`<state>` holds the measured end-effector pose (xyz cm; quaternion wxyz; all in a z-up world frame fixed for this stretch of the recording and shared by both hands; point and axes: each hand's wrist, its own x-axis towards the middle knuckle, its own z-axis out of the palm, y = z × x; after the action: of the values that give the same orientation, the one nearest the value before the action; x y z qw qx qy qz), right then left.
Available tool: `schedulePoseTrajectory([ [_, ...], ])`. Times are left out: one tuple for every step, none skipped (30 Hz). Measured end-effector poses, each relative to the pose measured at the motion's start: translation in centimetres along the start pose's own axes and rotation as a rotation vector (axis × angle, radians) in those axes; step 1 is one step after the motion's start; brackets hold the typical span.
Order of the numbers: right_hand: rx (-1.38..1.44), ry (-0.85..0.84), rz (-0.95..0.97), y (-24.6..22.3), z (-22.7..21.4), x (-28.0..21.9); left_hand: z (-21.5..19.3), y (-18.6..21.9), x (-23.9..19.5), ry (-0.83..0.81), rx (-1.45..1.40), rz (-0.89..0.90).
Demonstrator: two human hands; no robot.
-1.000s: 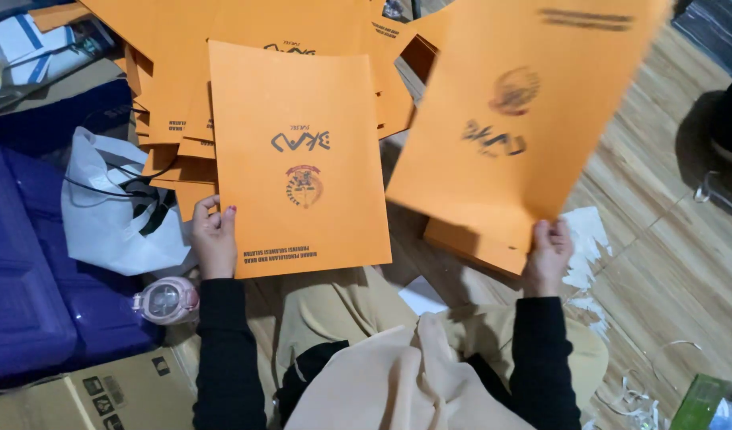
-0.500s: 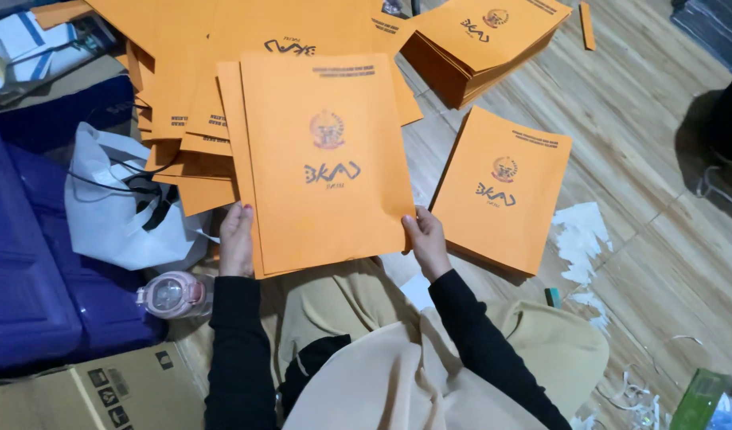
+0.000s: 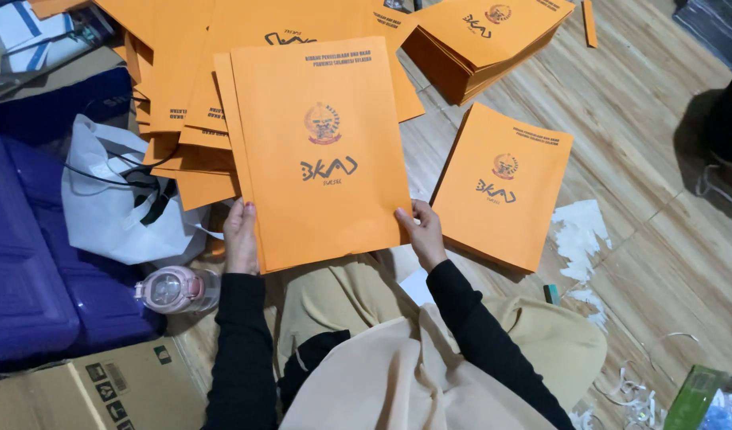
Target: Sorting and stacking orange printed folders on the floor
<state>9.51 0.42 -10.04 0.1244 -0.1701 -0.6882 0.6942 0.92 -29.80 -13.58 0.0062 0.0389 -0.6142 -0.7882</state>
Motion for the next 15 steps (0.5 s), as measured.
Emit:
schedulePoseTrajectory([
  [0.03, 0.03, -0.049, -0.3, 0.0, 0.0, 0.4, 0.5, -0.2, 0.008, -0.009, 0.035],
  [0.032, 0.03, -0.049, 1.1, -2.0, 1.3, 0.8, 1.4, -0.7, 0.008, -0.007, 0.036],
  [0.0, 0.107, -0.17, 2.6, -4.0, 2.5, 1.3, 2.4, -1.1, 0.011, -0.009, 0.061],
  [-0.03, 0.183, -0.289, 4.1, -5.9, 3.8, 1.7, 3.4, -1.6, 0.016, -0.009, 0.087],
  [-0.027, 0.182, -0.288, 3.9, -8.4, 3.5, 1.4, 3.5, -1.6, 0.017, -0.006, 0.088],
  [-0.025, 0.281, -0.329, 3.4, -10.9, 3.6, 1.2, 3.6, -1.4, 0.011, 0.029, 0.111],
  [-0.022, 0.381, -0.37, 3.1, -13.4, 3.7, 1.1, 3.7, -1.2, 0.005, 0.064, 0.134],
  [-0.024, 0.384, -0.367, 4.1, -16.2, 4.1, 0.9, 3.8, -1.2, 0.003, 0.064, 0.131],
  [0.033, 0.465, -0.384, 5.1, -18.9, 4.4, 0.7, 3.8, -1.1, -0.02, 0.091, 0.148],
  [0.091, 0.546, -0.405, 6.1, -21.7, 4.9, 0.6, 3.8, -0.9, -0.043, 0.116, 0.168],
  [0.089, 0.549, -0.407, 5.3, -22.5, 4.1, 1.1, 4.9, -1.1, -0.047, 0.114, 0.167],
  [0.14, 0.605, -0.411, 4.5, -23.4, 3.2, 1.6, 6.1, -1.3, -0.092, 0.118, 0.198],
  [0.192, 0.661, -0.415, 3.7, -24.2, 2.3, 2.0, 7.2, -1.6, -0.137, 0.121, 0.228],
  [0.192, 0.664, -0.415, 4.2, -25.2, 2.0, 2.6, 9.6, -1.5, -0.14, 0.122, 0.228],
  [0.264, 0.663, -0.414, 4.7, -26.2, 1.6, 3.3, 12.0, -1.5, -0.203, 0.218, 0.258],
])
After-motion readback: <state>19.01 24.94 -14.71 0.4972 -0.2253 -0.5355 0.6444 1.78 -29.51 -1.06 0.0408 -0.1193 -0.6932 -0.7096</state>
